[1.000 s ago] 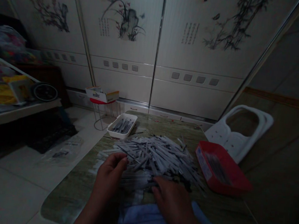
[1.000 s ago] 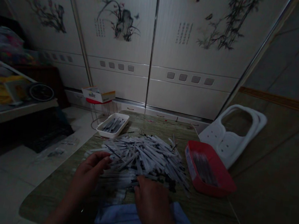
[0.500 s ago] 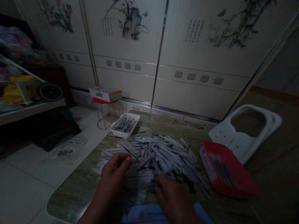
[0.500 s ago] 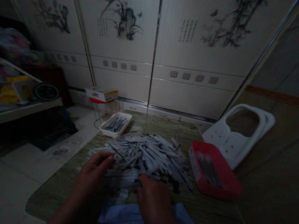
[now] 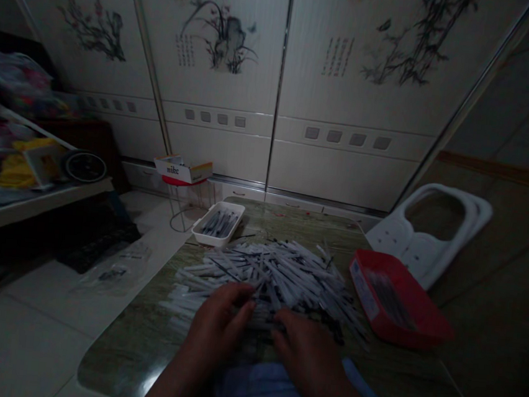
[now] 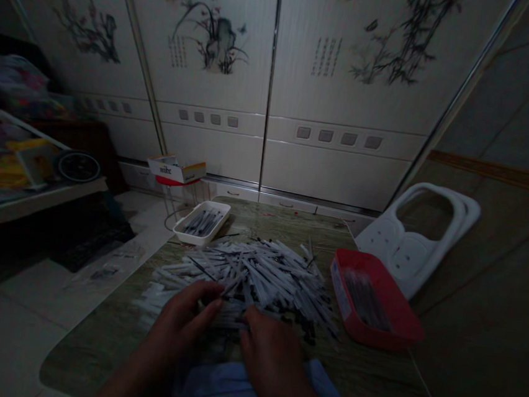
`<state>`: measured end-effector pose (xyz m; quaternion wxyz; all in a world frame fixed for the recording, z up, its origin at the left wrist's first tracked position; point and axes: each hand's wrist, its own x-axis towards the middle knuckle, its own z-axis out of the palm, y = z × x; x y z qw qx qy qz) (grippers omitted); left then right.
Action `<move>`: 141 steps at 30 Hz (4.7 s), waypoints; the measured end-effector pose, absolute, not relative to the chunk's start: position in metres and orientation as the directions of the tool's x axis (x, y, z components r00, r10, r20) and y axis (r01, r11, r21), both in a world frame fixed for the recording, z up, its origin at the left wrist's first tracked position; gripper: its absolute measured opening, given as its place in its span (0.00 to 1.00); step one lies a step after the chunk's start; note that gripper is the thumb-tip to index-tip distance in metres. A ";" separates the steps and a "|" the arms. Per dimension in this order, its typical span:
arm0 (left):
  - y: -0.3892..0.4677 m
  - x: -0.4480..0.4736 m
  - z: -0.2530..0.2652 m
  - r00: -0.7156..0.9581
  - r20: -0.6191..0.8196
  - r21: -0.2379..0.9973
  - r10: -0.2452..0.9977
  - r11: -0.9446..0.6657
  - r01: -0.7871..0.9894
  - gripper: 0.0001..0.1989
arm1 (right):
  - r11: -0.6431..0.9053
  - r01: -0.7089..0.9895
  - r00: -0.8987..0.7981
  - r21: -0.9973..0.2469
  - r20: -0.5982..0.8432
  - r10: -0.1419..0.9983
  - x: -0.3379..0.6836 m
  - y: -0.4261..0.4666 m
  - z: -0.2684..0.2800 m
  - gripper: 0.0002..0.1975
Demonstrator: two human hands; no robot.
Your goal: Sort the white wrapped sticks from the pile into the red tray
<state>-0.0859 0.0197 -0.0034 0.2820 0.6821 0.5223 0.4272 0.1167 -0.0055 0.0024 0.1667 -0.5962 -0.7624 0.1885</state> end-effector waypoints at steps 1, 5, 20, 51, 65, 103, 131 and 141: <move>0.018 -0.085 -0.002 0.164 0.324 0.775 0.932 -0.361 0.518 0.11 | 0.234 0.835 -0.247 -0.497 0.039 0.968 0.119 -0.006 0.005 0.06; 0.012 -0.077 0.008 0.388 0.315 0.584 0.866 -0.499 0.641 0.13 | 0.283 0.803 -0.282 -0.524 0.083 0.956 0.127 -0.008 0.018 0.06; 0.024 -0.077 -0.001 -0.142 0.177 0.946 0.974 -0.129 0.297 0.16 | 0.168 0.913 -0.227 -0.373 -0.121 0.966 0.170 -0.008 0.013 0.06; 0.035 -0.069 -0.006 -0.330 -0.248 0.799 0.911 -0.001 -0.601 0.05 | 0.126 0.791 -0.283 -0.599 -0.176 0.943 0.194 -0.016 0.022 0.06; 0.032 -0.061 -0.008 -0.294 -0.253 0.797 0.922 0.026 -0.604 0.09 | 0.139 0.779 -0.231 -0.612 -0.073 0.970 0.176 -0.015 0.029 0.04; -0.017 0.021 -0.002 0.090 -0.437 0.589 0.895 0.360 -0.724 0.13 | 0.029 0.198 0.378 -0.980 0.103 0.920 0.157 -0.019 0.025 0.20; 0.005 -0.009 0.005 -0.066 -0.428 0.641 0.901 0.251 -0.725 0.04 | -0.008 0.826 -0.012 -0.564 -0.031 0.999 0.245 0.000 -0.009 0.05; 0.007 -0.006 0.001 -0.069 -0.416 0.664 0.907 0.251 -0.704 0.03 | 0.016 0.842 -0.078 -0.539 -0.093 0.993 0.239 -0.005 -0.016 0.10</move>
